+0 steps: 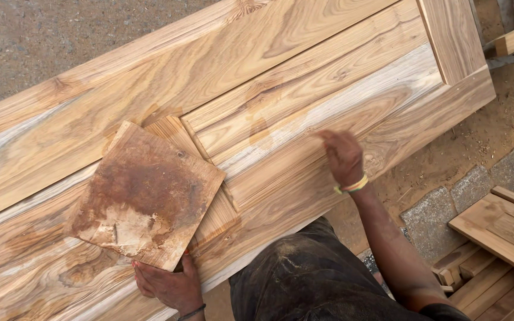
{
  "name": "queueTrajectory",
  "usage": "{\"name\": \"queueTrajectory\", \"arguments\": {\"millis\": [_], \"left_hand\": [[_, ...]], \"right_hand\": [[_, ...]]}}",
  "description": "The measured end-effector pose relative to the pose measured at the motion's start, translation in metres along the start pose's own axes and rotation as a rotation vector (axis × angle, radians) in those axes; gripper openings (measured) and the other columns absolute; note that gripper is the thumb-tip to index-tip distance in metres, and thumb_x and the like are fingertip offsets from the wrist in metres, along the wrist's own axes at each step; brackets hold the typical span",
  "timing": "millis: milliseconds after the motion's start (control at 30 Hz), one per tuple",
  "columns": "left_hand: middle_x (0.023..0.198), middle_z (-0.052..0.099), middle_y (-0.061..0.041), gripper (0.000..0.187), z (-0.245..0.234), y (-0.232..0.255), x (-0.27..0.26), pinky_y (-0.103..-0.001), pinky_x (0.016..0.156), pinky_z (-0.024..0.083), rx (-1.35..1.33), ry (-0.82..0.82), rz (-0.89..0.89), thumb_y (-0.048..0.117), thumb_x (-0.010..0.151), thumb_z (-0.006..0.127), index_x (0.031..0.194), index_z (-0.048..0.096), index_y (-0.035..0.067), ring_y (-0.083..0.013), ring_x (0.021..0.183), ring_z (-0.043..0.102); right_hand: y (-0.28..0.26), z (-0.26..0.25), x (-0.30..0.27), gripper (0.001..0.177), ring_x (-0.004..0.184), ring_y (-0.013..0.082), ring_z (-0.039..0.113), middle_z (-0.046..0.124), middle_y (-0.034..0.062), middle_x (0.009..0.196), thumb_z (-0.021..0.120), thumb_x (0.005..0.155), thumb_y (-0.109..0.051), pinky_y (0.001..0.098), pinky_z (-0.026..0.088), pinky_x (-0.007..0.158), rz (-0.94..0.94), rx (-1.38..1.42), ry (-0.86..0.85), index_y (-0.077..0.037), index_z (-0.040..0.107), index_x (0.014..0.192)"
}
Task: The person sands a large wooden panel using a sanding block, moving it across the surface in long strokes. They reposition the panel and continue sanding different sections, including edges and corners.
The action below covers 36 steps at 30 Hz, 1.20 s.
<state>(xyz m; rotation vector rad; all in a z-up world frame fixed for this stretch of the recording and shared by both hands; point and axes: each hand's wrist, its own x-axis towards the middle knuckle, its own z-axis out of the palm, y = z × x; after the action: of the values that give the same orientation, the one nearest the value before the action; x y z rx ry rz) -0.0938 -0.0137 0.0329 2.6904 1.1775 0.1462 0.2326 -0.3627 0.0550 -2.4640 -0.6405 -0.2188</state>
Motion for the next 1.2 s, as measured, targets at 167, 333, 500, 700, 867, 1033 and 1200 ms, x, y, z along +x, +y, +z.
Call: {"name": "queueTrajectory", "arguments": {"millis": [167,333,500,700,867,1033,1200], "left_hand": [[0.162,0.037,-0.032,0.111,0.006,-0.005,-0.002,-0.062,0.125,0.027,-0.003,0.001,0.007,0.043,0.085,0.08,0.162,0.018,-0.009,-0.0464,0.151,0.038],[0.163,0.036,-0.033,0.111,0.005,-0.007,-0.002,-0.062,0.125,0.026,0.012,0.011,0.045,0.044,0.087,0.078,0.162,0.017,-0.01,-0.0466,0.152,0.036],[0.162,0.037,-0.032,0.11,0.004,-0.003,-0.003,-0.062,0.126,0.026,0.005,-0.006,0.008,0.047,0.088,0.078,0.161,0.017,-0.008,-0.0448,0.152,0.035],[0.162,0.036,-0.032,0.111,0.01,-0.013,-0.006,-0.062,0.126,0.026,0.035,-0.045,0.002,0.049,0.089,0.076,0.162,0.017,-0.009,-0.0449,0.153,0.035],[0.162,0.035,-0.032,0.113,0.008,-0.013,-0.006,-0.062,0.125,0.027,0.025,0.002,0.012,0.052,0.09,0.077,0.162,0.017,-0.01,-0.0455,0.152,0.035],[0.163,0.036,-0.033,0.111,0.006,-0.009,-0.004,-0.063,0.124,0.027,-0.004,-0.025,0.002,0.052,0.09,0.076,0.161,0.019,-0.01,-0.0465,0.152,0.036],[0.162,0.037,-0.032,0.111,0.003,-0.005,-0.003,-0.063,0.125,0.027,-0.013,0.03,0.045,0.052,0.09,0.078,0.162,0.019,-0.009,-0.0473,0.151,0.038]], "right_hand": [[0.01,0.035,-0.002,0.027,0.097,0.0259,0.068,0.075,0.0123,0.117,0.057,0.104,-0.003,0.041,0.058,0.082,-0.105,-0.273,0.074,-0.007,0.068,0.129],[-0.04,0.054,-0.042,0.036,0.085,0.0273,0.064,0.074,0.0142,0.097,0.064,0.102,-0.001,0.0338,0.057,0.062,0.054,-0.392,-0.138,-0.007,0.073,0.136],[-0.024,0.017,-0.03,0.011,0.087,0.0232,0.066,0.075,0.011,0.093,0.063,0.107,-0.012,0.0385,0.058,0.069,0.057,-0.226,-0.136,-0.01,0.073,0.103],[0.035,0.001,0.037,0.013,0.086,0.0326,0.065,0.073,0.014,0.093,0.062,0.095,-0.004,0.0439,0.054,0.077,0.213,-0.415,-0.192,-0.004,0.073,0.103],[0.008,0.028,0.024,0.018,0.092,0.0352,0.064,0.071,0.016,0.099,0.063,0.087,-0.002,0.0467,0.05,0.085,0.051,-0.323,-0.219,-0.004,0.07,0.102],[-0.058,0.041,0.004,0.016,0.092,0.0338,0.064,0.075,0.0133,0.101,0.066,0.089,-0.009,0.0502,0.044,0.086,0.162,-0.29,-0.284,-0.006,0.074,0.103],[-0.068,0.031,-0.008,0.015,0.092,0.0267,0.069,0.078,0.0101,0.101,0.063,0.095,-0.011,0.0475,0.049,0.087,0.187,-0.136,-0.323,-0.01,0.076,0.102]]}}
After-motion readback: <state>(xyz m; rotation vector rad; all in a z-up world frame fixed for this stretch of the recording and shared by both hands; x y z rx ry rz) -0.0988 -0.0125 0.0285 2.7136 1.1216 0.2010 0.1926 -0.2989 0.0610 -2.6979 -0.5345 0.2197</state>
